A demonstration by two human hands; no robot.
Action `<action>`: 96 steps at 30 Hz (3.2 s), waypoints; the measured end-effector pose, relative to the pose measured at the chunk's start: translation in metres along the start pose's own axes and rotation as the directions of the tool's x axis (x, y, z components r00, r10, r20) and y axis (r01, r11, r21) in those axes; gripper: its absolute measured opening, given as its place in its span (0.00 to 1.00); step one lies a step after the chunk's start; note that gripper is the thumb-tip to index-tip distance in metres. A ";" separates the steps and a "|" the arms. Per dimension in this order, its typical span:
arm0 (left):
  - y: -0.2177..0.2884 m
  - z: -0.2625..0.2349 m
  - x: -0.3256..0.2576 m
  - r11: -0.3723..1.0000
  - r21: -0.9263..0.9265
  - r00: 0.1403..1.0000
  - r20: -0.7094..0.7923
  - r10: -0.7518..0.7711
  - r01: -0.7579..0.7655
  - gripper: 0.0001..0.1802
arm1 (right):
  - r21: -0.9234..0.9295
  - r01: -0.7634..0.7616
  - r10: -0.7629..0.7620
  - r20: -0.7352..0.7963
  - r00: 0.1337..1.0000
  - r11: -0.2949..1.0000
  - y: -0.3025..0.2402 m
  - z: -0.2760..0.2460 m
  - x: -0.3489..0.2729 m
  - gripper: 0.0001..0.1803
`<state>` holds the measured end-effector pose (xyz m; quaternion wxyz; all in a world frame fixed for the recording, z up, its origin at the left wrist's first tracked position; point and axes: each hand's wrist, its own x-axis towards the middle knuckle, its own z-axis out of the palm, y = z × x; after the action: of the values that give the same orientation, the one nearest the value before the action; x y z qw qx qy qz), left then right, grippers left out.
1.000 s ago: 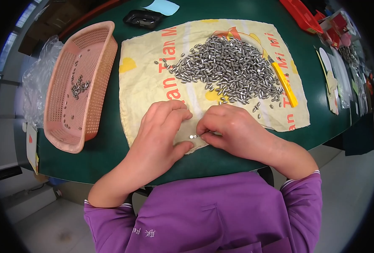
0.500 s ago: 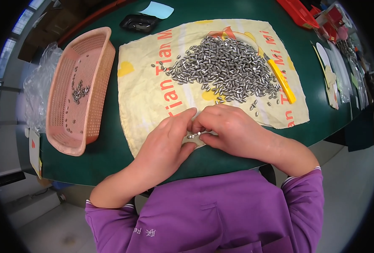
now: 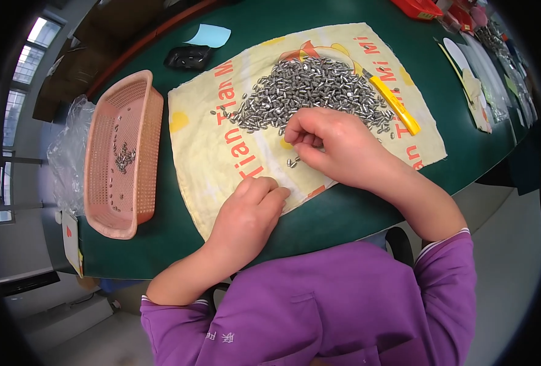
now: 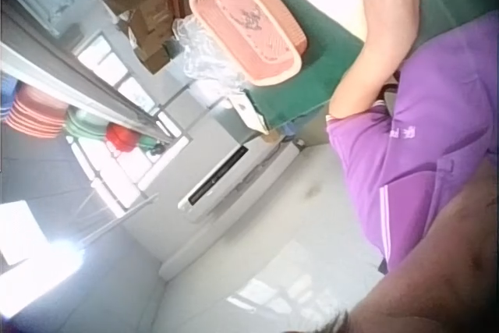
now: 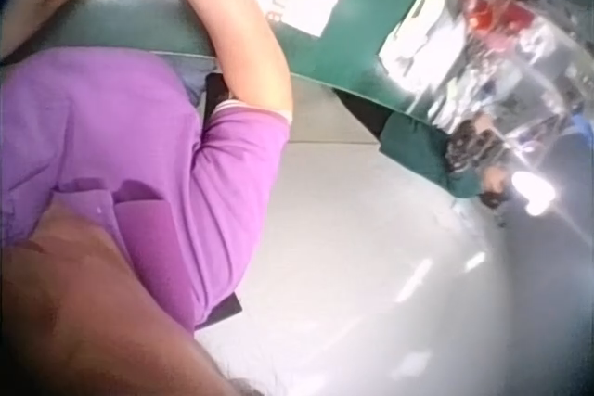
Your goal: Inspecting and sorting small metal components on a workbench.
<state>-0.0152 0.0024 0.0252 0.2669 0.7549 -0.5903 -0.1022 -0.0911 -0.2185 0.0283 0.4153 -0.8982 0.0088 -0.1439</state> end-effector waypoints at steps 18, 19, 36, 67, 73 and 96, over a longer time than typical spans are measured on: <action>-0.051 -0.023 0.001 -0.477 -0.878 0.948 0.188 -0.256 0.045 0.13 | -0.017 0.034 -0.033 0.047 0.998 0.999 0.000 0.008 -0.005 0.07; -0.052 -0.023 -0.001 -0.472 -0.881 0.948 0.182 -0.260 0.039 0.13 | -0.016 0.042 -0.042 0.047 0.998 0.999 0.001 0.009 -0.005 0.07; -0.098 -0.136 -0.058 0.921 -0.193 0.504 -0.789 -0.351 0.339 0.10 | -0.103 0.085 -0.085 0.007 0.996 0.991 -0.001 0.006 -0.002 0.08; -0.029 0.002 0.001 0.989 -0.144 0.995 -0.099 -0.031 0.016 0.30 | -0.151 0.139 -0.103 0.226 0.969 0.979 -0.004 0.016 -0.014 0.12; -0.030 -0.009 -0.024 0.964 -0.176 0.978 -0.027 -0.207 0.199 0.35 | -0.137 0.097 -0.060 0.253 0.966 0.986 -0.004 0.013 -0.015 0.10; -0.023 -0.004 0.000 0.964 -0.175 0.974 -0.069 -0.214 0.199 0.14 | -0.171 0.283 -0.256 0.163 0.953 0.944 0.001 0.028 -0.012 0.09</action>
<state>0.0063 0.0078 0.0162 0.3425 0.7911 -0.4855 -0.1452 -0.0955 -0.1965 0.0075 0.3026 -0.9346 -0.1294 -0.1350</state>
